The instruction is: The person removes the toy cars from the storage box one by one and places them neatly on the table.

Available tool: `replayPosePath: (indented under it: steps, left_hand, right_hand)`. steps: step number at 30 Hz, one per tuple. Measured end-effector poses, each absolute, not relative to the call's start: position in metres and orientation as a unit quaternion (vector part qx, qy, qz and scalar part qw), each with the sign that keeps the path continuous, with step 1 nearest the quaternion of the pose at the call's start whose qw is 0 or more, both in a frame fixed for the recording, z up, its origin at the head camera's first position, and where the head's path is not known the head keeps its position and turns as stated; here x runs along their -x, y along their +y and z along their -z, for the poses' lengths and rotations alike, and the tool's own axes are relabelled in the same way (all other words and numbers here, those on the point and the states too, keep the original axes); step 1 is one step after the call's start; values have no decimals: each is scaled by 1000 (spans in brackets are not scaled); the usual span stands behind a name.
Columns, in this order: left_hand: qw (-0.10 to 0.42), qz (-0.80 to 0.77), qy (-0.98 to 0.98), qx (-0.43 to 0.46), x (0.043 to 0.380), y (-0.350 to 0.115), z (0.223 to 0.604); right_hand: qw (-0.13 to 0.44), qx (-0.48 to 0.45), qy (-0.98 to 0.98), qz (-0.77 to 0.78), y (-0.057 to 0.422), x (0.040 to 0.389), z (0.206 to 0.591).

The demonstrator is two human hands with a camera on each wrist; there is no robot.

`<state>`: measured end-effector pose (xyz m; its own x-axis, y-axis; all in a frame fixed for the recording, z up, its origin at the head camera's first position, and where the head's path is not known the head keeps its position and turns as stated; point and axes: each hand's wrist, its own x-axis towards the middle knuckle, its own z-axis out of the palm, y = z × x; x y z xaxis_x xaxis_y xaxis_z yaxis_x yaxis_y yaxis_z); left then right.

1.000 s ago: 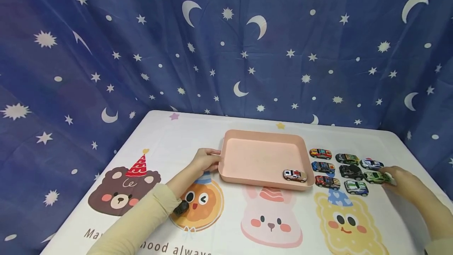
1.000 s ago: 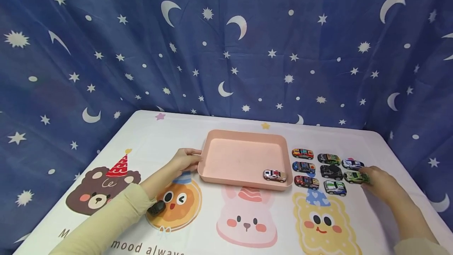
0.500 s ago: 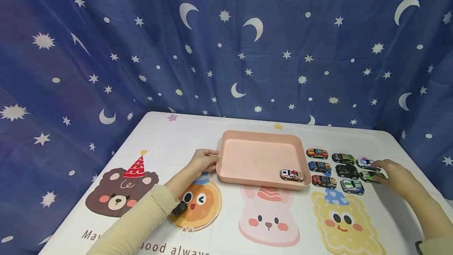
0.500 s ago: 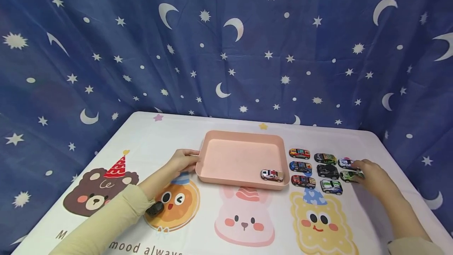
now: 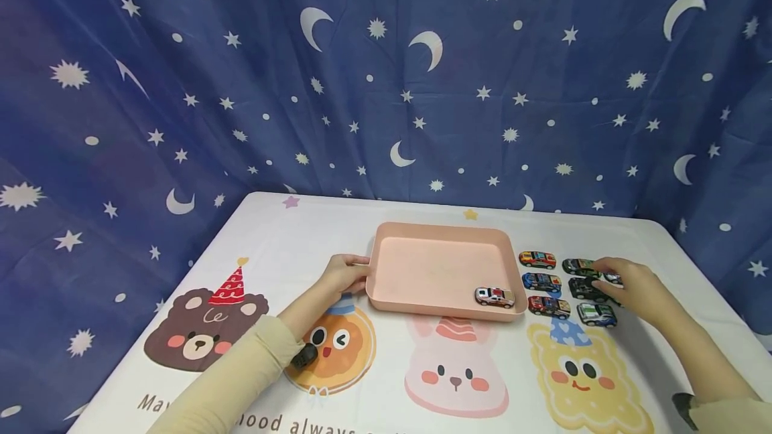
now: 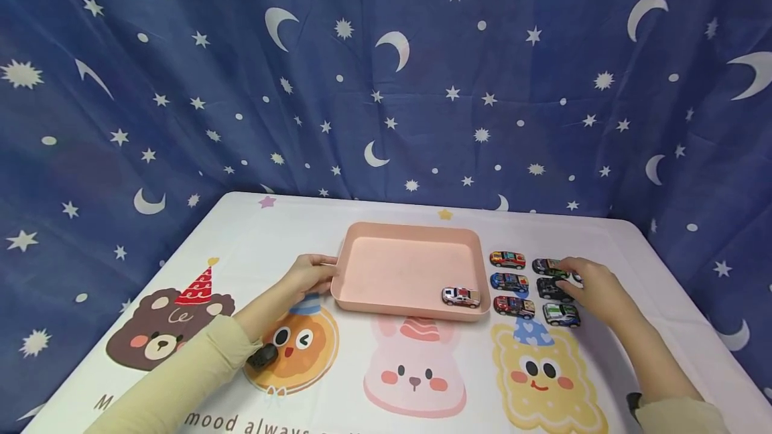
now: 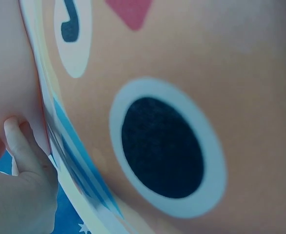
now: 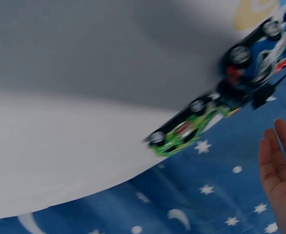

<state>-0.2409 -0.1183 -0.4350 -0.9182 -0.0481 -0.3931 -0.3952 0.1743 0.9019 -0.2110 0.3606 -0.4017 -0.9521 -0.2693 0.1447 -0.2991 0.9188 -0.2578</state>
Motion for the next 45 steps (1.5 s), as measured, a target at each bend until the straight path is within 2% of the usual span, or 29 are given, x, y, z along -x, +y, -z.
replayPosePath:
  steps: [11,25,37,45]
  left_hand:
    - [130,-626,755,145,242,-118,436]
    - [110,-645,743,139,238,-118,437]
    - [117,-639,748,136,239,-117,437]
    - [126,-646,740,138,240,-119,436]
  right_hand:
    - [69,-188,-969,-146,310,208,397]
    - [49,-277,-948,-151,265,215,403]
    - [43,-284,-944,-159,247,212,411]
    - [64,-308,-937,-154,239,213,419]
